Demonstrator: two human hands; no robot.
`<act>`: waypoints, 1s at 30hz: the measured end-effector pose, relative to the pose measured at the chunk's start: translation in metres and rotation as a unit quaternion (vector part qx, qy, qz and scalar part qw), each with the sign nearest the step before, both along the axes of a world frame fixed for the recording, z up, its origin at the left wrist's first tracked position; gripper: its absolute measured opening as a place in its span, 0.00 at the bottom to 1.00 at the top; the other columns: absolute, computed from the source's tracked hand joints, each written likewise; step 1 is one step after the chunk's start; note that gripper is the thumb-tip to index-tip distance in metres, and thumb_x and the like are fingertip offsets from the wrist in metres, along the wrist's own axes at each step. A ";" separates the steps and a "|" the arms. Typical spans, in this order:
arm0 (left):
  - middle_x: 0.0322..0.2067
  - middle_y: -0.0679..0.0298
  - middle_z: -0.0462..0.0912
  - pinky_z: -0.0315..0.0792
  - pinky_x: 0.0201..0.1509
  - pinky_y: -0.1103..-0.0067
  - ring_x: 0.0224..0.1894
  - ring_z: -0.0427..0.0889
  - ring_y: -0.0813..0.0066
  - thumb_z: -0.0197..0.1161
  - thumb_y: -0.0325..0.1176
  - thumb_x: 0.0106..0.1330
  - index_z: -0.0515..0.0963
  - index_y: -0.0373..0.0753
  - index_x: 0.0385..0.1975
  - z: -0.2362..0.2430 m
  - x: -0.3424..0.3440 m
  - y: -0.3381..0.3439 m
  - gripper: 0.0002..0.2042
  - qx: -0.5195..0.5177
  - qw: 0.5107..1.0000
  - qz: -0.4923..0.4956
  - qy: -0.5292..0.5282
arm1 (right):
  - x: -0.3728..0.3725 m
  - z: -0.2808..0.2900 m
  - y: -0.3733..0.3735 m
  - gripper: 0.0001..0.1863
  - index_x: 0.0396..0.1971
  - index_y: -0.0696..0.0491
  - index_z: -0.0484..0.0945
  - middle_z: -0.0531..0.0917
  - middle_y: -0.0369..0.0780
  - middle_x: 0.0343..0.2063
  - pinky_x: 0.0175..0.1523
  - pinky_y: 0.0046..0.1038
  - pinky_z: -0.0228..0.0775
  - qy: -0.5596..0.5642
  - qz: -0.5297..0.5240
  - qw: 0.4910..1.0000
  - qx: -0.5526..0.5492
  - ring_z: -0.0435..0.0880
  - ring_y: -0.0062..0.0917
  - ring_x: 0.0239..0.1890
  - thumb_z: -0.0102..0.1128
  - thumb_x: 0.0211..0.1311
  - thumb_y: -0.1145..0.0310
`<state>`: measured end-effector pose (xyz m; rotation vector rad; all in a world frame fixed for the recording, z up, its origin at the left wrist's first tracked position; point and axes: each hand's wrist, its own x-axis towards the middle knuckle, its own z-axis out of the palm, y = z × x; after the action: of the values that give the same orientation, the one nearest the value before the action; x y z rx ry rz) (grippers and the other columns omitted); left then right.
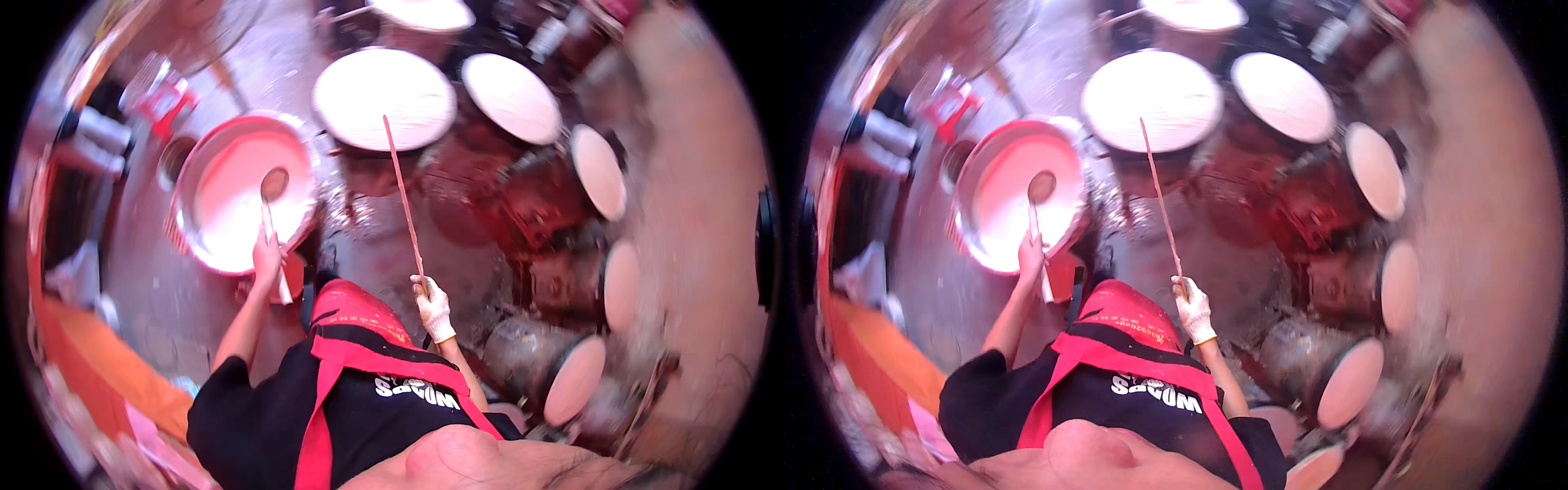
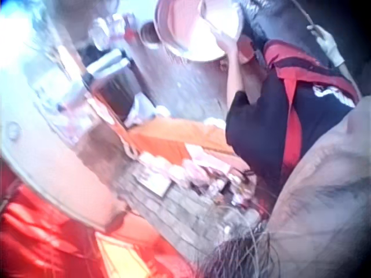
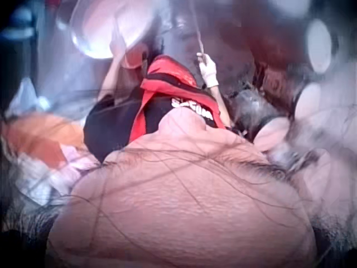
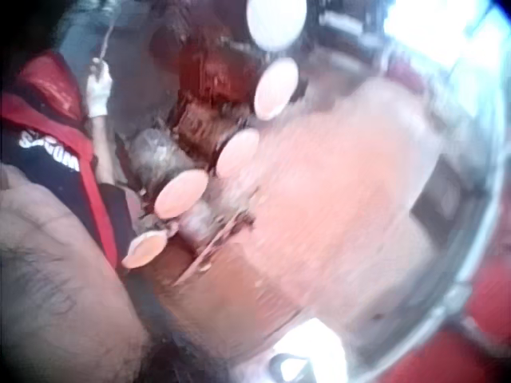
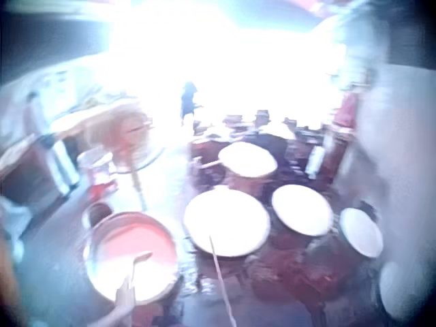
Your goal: The person makes rice paper by spreading batter on several heated surfaces using a ladle and a stick, then peeling off the cooked sheets one by one.
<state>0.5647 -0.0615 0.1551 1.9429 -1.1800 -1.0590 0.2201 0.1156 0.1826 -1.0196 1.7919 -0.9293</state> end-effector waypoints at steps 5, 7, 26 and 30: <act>0.30 0.57 0.77 0.72 0.41 0.70 0.37 0.77 0.68 0.50 0.24 0.57 0.72 0.46 0.54 -0.090 0.185 -0.101 0.23 -0.216 0.807 -0.315 -0.450 | 0.098 -0.028 -0.133 0.16 0.46 0.54 0.75 0.81 0.44 0.29 0.42 0.28 0.71 0.099 0.223 0.965 0.094 0.81 0.29 0.34 0.50 0.64 0.62; 0.29 0.57 0.75 0.73 0.39 0.68 0.35 0.77 0.64 0.51 0.25 0.56 0.69 0.49 0.57 -0.106 0.200 -0.112 0.25 -0.091 0.675 -0.521 -0.514 | 0.116 -0.032 -0.164 0.24 0.59 0.54 0.64 0.78 0.51 0.39 0.47 0.39 0.69 0.165 0.361 0.918 0.014 0.78 0.44 0.42 0.48 0.64 0.63; 0.14 0.71 0.59 0.57 0.10 0.89 0.12 0.58 0.85 0.43 0.35 0.67 0.61 0.40 0.29 0.001 0.066 -0.168 0.07 0.136 0.465 0.285 0.827 | 0.194 -0.045 -0.221 0.36 0.68 0.41 0.43 0.79 0.50 0.25 0.30 0.45 0.71 0.276 0.409 0.868 -0.065 0.80 0.44 0.25 0.46 0.62 0.68; 0.18 0.71 0.61 0.57 0.12 0.90 0.14 0.60 0.86 0.42 0.37 0.70 0.63 0.38 0.36 0.103 0.078 -0.140 0.09 0.023 0.566 0.213 0.796 | 0.196 -0.008 -0.185 0.37 0.68 0.41 0.43 0.77 0.48 0.21 0.27 0.45 0.70 0.282 0.375 0.866 -0.173 0.79 0.43 0.22 0.49 0.61 0.70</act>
<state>0.6430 -0.2012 0.2580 0.4623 0.3733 -1.7547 0.4162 -0.0692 0.1746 -2.1966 1.4350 -0.4703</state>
